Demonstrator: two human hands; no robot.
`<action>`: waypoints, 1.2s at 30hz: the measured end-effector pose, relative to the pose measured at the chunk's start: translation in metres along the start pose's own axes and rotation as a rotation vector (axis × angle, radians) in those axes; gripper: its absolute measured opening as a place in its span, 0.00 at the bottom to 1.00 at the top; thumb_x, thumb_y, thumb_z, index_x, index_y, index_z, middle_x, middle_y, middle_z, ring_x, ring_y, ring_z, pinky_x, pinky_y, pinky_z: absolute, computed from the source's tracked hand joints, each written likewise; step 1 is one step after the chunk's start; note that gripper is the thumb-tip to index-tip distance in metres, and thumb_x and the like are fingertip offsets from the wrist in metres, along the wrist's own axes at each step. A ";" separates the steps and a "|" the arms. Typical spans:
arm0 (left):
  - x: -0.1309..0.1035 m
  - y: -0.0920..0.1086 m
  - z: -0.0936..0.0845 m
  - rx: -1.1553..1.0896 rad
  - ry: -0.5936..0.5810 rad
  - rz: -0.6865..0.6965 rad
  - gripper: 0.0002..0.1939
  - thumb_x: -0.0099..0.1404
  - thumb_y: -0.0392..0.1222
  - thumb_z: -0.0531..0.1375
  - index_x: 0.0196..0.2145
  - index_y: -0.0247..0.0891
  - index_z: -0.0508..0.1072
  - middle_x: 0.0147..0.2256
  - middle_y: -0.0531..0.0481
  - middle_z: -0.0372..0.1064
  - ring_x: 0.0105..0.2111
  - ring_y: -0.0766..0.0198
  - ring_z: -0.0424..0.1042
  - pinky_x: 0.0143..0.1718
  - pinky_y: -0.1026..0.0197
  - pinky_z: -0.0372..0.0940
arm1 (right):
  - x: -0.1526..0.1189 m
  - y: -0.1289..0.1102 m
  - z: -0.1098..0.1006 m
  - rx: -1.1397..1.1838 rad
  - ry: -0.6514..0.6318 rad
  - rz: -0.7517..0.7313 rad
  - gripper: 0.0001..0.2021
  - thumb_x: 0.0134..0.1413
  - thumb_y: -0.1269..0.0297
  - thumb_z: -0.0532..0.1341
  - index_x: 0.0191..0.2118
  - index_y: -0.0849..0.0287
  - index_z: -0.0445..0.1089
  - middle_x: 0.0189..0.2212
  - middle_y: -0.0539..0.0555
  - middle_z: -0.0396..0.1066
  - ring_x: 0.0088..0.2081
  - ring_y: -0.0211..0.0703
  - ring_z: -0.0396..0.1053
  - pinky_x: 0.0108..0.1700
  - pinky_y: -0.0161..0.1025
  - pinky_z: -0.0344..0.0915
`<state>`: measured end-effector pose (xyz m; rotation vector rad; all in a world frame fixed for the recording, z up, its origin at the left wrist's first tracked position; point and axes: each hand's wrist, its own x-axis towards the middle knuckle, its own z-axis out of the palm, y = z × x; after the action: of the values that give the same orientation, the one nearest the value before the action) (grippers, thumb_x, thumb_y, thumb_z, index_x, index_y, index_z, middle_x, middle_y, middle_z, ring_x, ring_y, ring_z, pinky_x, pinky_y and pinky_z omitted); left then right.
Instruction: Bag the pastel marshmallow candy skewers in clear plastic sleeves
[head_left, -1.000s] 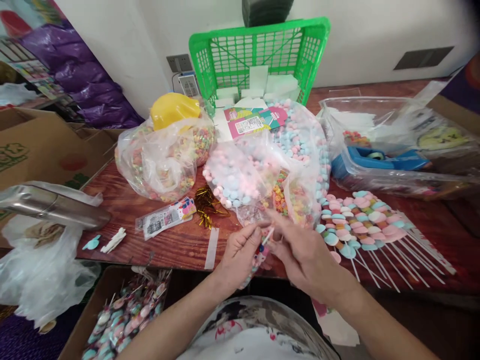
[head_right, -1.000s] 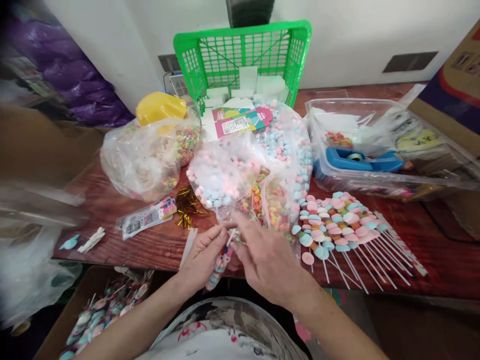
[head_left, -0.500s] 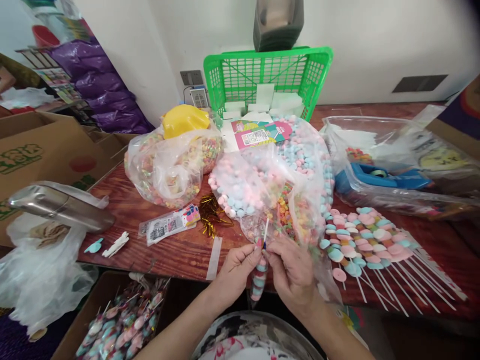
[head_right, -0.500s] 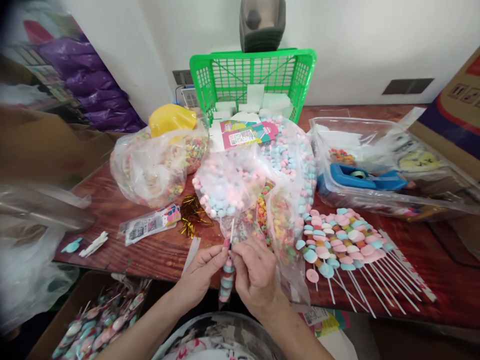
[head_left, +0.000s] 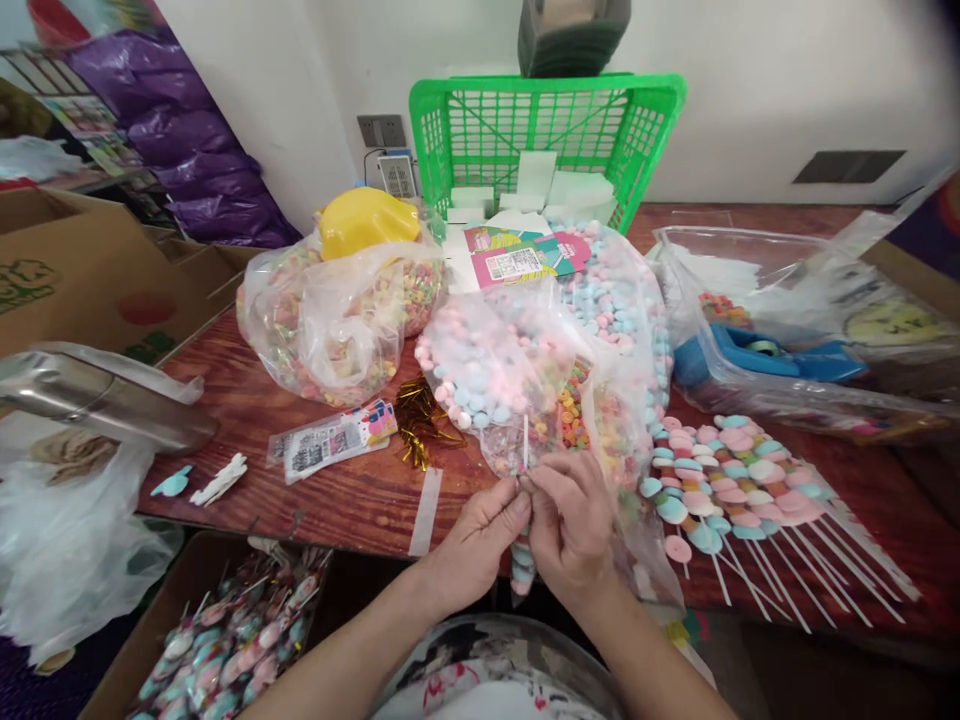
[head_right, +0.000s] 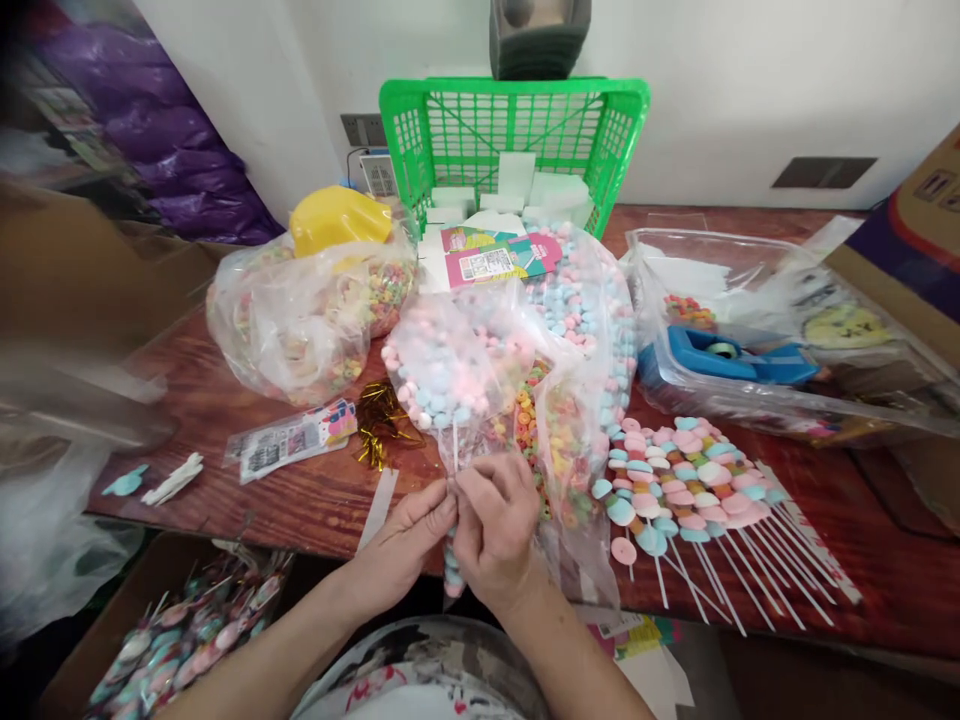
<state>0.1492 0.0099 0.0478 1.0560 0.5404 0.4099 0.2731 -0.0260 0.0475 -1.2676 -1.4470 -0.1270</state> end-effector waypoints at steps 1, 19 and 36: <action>0.001 0.000 -0.001 -0.014 0.042 -0.005 0.19 0.65 0.58 0.55 0.33 0.37 0.65 0.18 0.57 0.62 0.14 0.72 0.61 0.17 0.69 0.56 | 0.002 0.002 0.001 0.055 -0.027 0.089 0.07 0.58 0.75 0.55 0.35 0.56 0.66 0.28 0.51 0.66 0.31 0.40 0.64 0.35 0.40 0.63; -0.041 0.017 -0.041 0.540 -0.113 -0.100 0.17 0.65 0.54 0.55 0.27 0.38 0.65 0.26 0.50 0.63 0.26 0.64 0.64 0.31 0.62 0.62 | 0.014 0.002 -0.013 -0.118 -0.941 -0.374 0.14 0.59 0.77 0.48 0.26 0.59 0.64 0.23 0.51 0.66 0.31 0.42 0.61 0.40 0.46 0.55; -0.077 0.011 -0.083 0.650 0.215 0.046 0.18 0.65 0.41 0.52 0.18 0.35 0.63 0.19 0.55 0.59 0.21 0.71 0.61 0.27 0.67 0.56 | 0.026 0.001 0.052 -0.086 -1.160 -0.017 0.14 0.61 0.70 0.54 0.25 0.57 0.70 0.23 0.45 0.70 0.28 0.36 0.65 0.34 0.35 0.58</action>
<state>0.0373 0.0296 0.0429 1.6609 0.8748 0.3993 0.2465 0.0256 0.0486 -1.4612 -2.4299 0.6472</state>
